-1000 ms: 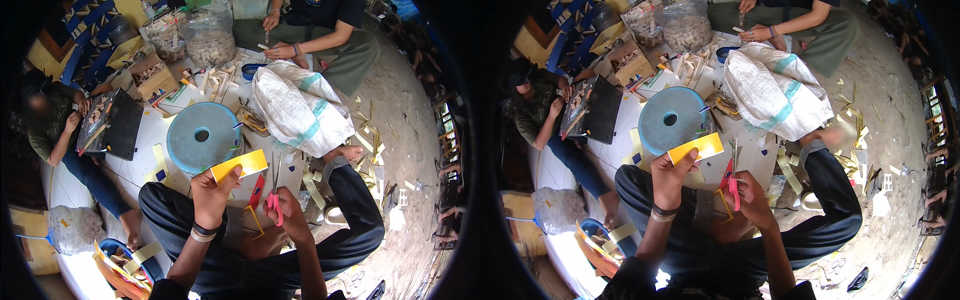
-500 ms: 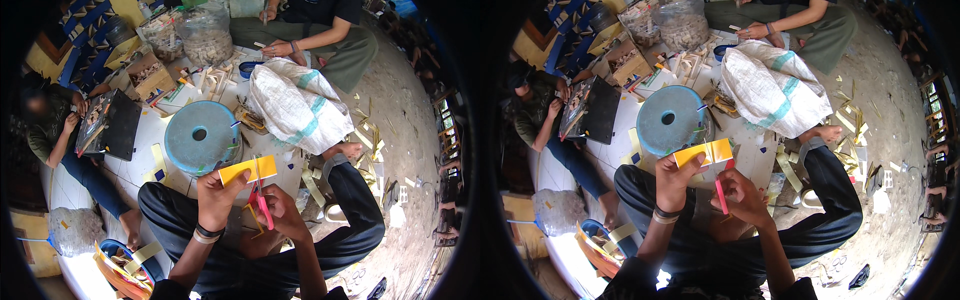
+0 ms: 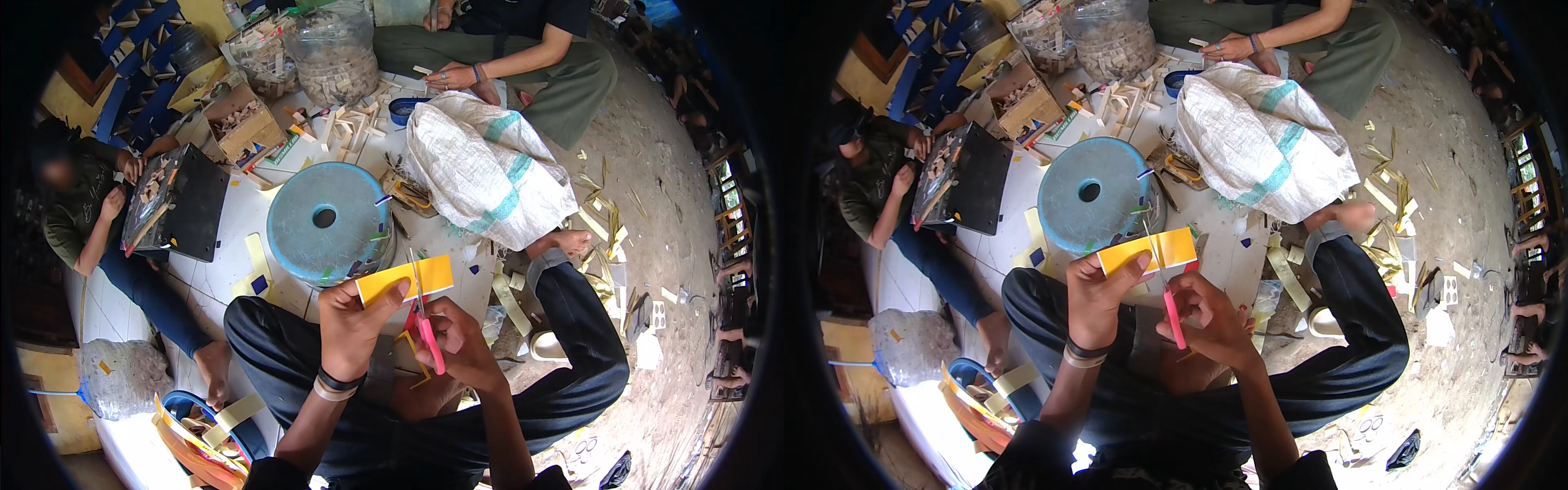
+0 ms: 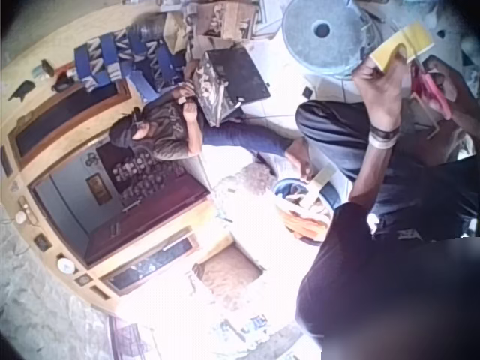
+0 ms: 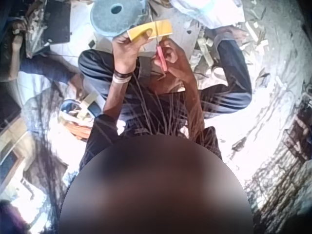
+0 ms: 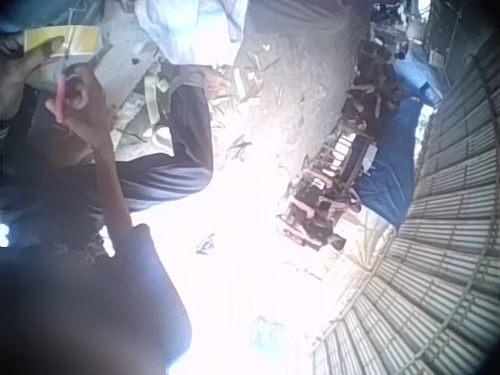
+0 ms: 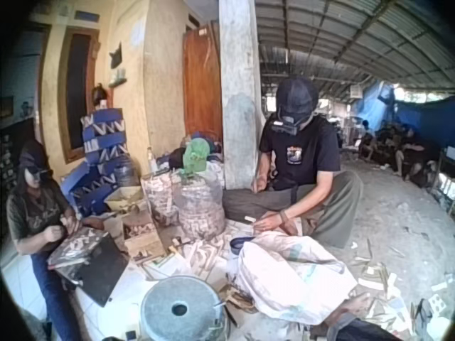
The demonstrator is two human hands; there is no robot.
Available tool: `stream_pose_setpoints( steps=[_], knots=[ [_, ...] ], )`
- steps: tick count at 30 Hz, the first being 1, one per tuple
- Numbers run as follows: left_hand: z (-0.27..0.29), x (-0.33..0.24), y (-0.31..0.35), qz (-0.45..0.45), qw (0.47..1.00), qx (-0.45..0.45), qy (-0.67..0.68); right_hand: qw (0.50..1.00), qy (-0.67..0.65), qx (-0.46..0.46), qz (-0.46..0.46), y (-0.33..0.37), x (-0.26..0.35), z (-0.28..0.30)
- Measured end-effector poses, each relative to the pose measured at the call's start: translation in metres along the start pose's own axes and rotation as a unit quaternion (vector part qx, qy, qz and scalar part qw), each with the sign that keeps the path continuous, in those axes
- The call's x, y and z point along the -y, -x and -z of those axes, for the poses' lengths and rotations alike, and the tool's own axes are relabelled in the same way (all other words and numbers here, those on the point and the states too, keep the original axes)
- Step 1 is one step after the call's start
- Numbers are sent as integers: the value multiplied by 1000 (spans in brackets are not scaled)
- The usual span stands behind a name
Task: The person sits on the floor and repeatedly cuts small pieces from a yellow adhesive tape roll using pink scissors. They fold and trim the tape pieces, placing some on a nearby blue stool and discarding scraps.
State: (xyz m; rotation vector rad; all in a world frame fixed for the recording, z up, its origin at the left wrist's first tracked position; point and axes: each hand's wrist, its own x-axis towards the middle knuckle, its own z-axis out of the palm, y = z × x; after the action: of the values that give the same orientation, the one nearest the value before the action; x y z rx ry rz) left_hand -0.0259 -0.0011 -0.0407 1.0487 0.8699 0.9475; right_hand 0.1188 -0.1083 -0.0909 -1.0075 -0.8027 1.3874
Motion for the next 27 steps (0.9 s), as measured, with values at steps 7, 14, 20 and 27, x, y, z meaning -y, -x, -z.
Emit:
stream_pose_setpoints(
  steps=[7, 14, 20, 27],
  knots=[
    [3, 0, -1, -8, 1000, 9, -8, 1000, -14, 1, 5, 1, -3, -2],
    [7, 1, -1, -14, 1000, 20, -8, 1000, 12, -7, 20, 2, 0, -4],
    [7, 0, -1, -7, 1000, 11, -5, 999, 33, -12, 17, 2, 0, -6],
    [14, -3, 1, 10, 999, 29, -29, 1000, -2, -12, 22, 2, -8, -7]
  ],
)
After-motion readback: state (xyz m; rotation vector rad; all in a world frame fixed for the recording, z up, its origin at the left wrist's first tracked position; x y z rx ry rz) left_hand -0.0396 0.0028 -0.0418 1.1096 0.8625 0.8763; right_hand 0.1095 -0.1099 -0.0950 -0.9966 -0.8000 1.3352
